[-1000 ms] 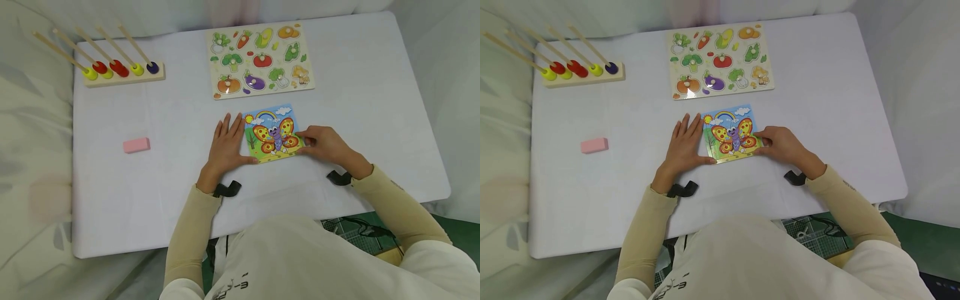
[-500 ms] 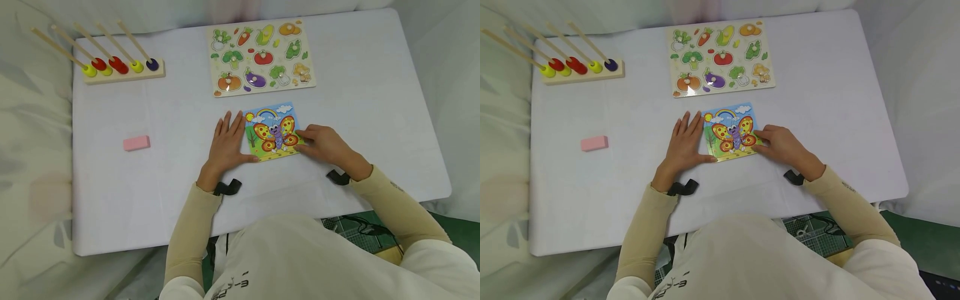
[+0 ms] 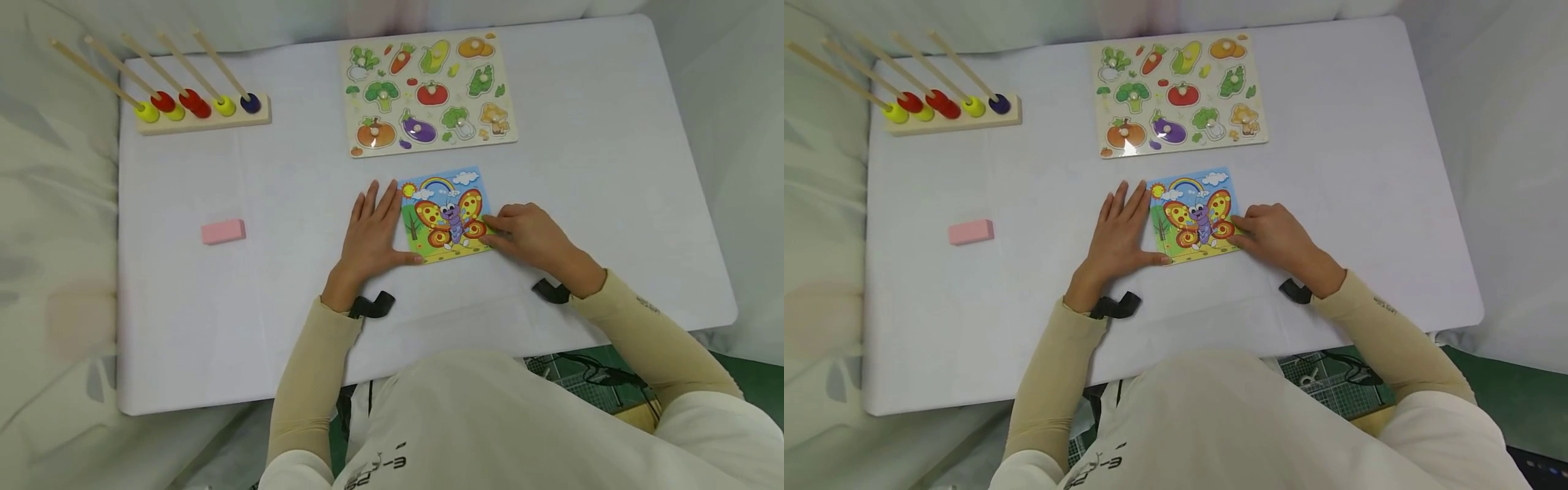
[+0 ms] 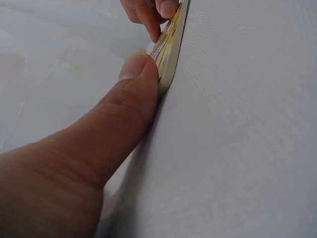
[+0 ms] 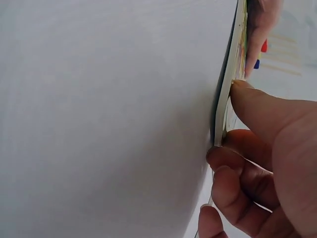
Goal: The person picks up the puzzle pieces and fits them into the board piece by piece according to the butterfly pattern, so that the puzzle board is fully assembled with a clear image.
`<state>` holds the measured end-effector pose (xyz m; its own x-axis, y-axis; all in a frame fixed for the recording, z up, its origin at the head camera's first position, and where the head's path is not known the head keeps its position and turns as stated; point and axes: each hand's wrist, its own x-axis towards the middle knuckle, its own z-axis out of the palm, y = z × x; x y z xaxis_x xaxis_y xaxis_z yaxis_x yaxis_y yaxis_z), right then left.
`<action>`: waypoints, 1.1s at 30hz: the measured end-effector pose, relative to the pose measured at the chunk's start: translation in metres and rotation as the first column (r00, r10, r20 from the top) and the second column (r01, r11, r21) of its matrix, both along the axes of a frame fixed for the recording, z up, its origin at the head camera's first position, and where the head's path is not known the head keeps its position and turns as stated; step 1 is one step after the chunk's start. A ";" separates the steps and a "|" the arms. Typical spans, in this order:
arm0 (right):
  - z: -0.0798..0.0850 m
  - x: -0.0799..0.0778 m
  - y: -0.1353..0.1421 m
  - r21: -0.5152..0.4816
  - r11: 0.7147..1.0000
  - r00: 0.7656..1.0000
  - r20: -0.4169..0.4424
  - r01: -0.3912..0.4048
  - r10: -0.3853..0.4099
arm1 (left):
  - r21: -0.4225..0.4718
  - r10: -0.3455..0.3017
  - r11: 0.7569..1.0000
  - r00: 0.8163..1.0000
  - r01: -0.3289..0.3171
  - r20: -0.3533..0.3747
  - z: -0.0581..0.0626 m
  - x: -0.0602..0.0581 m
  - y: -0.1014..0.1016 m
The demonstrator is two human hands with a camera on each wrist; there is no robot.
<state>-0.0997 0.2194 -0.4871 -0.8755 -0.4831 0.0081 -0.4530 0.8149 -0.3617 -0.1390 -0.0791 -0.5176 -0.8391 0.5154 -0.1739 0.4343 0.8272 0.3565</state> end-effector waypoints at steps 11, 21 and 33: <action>0.006 -0.001 -0.007 0.161 0.987 0.999 0.020 0.025 -0.028 | -0.015 0.000 1.000 1.000 0.001 0.007 0.004 -0.001 0.001; 0.016 0.003 -0.022 0.349 0.936 0.999 0.016 0.040 -0.048 | 0.011 0.027 1.000 1.000 -0.027 0.011 0.000 0.002 0.000; 0.050 -0.055 -0.039 0.235 0.969 0.969 0.216 0.070 -0.122 | 0.096 0.039 0.994 0.991 -0.052 0.130 0.003 -0.017 -0.011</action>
